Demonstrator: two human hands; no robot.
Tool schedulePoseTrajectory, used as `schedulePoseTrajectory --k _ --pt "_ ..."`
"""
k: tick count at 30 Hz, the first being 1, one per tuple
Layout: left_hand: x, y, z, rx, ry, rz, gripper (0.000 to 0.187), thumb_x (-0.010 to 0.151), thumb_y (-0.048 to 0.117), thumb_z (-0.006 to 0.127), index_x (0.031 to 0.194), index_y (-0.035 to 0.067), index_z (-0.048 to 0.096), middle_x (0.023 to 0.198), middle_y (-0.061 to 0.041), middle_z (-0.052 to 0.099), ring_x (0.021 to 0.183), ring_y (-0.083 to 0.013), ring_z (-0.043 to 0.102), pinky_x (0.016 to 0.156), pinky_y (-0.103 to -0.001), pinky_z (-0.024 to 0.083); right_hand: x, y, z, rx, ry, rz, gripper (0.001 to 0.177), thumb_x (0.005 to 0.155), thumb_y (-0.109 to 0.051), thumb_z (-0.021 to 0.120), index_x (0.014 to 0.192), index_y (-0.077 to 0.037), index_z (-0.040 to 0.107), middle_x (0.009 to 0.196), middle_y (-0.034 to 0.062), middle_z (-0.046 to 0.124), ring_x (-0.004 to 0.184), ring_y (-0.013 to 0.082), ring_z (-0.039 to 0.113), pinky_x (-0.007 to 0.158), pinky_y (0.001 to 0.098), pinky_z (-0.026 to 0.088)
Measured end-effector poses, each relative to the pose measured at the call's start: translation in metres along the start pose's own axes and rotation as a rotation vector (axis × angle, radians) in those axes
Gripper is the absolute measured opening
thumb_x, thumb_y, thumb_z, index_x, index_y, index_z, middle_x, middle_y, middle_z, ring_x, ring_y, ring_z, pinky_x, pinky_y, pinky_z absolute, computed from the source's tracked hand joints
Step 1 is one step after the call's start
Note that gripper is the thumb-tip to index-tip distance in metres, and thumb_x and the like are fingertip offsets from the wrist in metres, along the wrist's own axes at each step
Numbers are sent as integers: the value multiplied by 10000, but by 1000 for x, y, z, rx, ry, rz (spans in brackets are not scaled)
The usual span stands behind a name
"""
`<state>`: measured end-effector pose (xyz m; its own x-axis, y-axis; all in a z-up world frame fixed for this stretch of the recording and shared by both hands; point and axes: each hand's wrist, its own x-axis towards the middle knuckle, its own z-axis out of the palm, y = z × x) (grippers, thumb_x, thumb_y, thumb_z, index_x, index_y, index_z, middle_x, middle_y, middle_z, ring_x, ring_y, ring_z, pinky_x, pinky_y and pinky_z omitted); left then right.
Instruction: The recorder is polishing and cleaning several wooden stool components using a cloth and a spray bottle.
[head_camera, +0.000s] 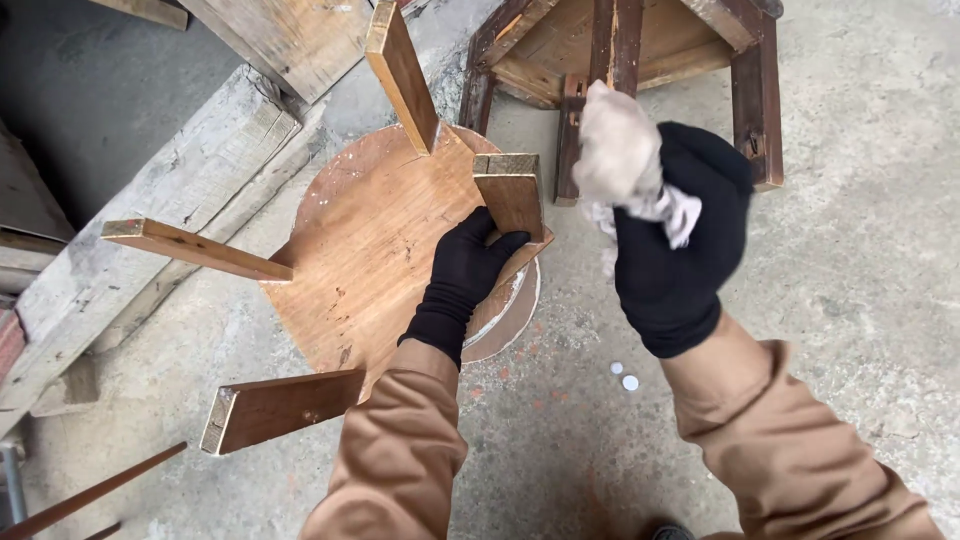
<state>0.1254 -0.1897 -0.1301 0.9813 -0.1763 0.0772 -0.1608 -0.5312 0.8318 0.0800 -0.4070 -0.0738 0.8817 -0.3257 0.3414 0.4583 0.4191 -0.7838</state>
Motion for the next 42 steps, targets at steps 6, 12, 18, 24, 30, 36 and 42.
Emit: schedulePoseTrajectory --k 6,12,18,24,30,36,42 --pt "16 -36 13 405 -96 -17 344 942 375 722 1164 113 704 1089 -146 739 1013 -332 703 868 -407 544 9 -19 23 -1115 -703 -823 432 823 -71 758 1252 -105 718 948 127 701 715 288 667 604 401 516" --pt "12 -25 12 5 81 194 316 920 272 658 1193 115 675 1142 -143 731 1042 -341 710 882 -407 564 -3 18 -5 -1390 -789 -573 511 806 -88 784 1302 -199 724 919 87 697 740 267 683 602 370 540" --pt "14 -28 21 190 54 200 277 893 247 696 1128 102 669 1082 -128 736 1043 -345 701 893 -422 550 14 -8 17 -1242 -568 -813 436 954 -65 812 1359 -181 699 949 82 646 805 268 671 710 379 552" --pt "14 -21 16 103 82 176 330 814 254 770 1095 110 673 1033 -140 713 993 -349 689 854 -423 547 -6 21 3 -1383 -755 -624 462 721 -79 775 1176 -156 761 883 112 689 757 302 679 619 402 526" --pt "8 -12 13 68 70 194 342 887 203 727 1219 130 685 1084 -120 725 1015 -317 704 884 -398 550 -9 -1 17 -1199 -231 -783 275 1062 -120 788 1314 -145 683 1090 111 643 990 283 676 847 374 566" --pt "8 -29 15 -29 62 149 404 891 92 680 1295 111 667 1220 -115 734 1129 -272 715 962 -356 553 -27 26 -14 -1284 -544 -347 252 880 -120 802 1129 -140 779 916 98 674 794 270 685 682 381 552" --pt "-14 7 24 129 141 218 625 867 89 729 1442 -23 510 1344 -227 635 1241 -373 618 1037 -424 494 0 -30 -102 -1097 -194 -34 280 938 -156 829 1111 -15 661 993 107 663 922 216 671 848 328 535"
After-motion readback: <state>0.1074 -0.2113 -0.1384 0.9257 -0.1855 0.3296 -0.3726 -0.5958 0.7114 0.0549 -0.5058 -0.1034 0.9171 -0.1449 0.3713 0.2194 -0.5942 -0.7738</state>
